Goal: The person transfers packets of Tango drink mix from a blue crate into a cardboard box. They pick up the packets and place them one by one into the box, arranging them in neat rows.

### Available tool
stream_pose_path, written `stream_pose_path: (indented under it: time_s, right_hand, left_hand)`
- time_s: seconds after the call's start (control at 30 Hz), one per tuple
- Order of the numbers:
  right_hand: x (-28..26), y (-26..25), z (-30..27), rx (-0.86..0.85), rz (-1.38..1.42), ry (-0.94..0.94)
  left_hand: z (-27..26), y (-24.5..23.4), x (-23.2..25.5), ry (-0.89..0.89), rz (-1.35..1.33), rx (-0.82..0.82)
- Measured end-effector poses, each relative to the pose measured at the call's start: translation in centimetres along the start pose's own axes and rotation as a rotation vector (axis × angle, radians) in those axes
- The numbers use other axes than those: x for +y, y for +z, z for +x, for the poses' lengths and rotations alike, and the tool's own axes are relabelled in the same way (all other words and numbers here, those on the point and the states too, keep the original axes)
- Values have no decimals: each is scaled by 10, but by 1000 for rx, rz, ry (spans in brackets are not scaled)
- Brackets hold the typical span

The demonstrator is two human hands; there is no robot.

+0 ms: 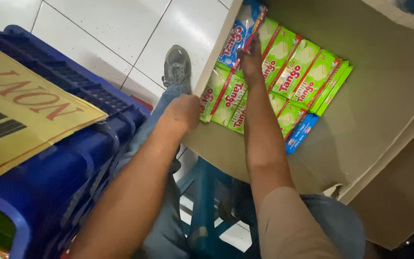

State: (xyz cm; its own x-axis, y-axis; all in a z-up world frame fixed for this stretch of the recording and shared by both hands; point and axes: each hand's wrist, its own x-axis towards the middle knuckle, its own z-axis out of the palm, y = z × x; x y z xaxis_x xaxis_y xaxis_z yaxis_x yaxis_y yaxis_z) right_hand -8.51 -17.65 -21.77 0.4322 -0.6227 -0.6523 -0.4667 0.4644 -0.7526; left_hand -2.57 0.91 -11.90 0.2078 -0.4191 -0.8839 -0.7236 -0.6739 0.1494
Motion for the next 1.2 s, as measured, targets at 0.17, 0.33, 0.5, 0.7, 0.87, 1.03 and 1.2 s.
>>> stream_pose_path:
  time_s: [0.17,0.33,0.5,0.7,0.87,1.03,1.2]
  right_hand:
    - [10,3,13,-122,221,-39]
    - [12,9,-11,-38,287,-72]
    - [118,48,-23,548,-62,128]
    - [183,90,-26,204,-446,519]
    - [188,98,-30,228,-275,594]
    - [39,73,-120,94,-278,535]
    - [109,33,-76,-107,-462,428]
  left_hand:
    - [5,6,1,36,32,76]
    - [-10,-9,3,26,-16,24]
    - [18,4,-2,-62,-316,1]
    - [15,1,2,-23,-207,94]
    - [27,1,5,-84,-259,25]
    - [4,-14,8,7,-202,32]
    - [-1,-12,0,11,-507,188]
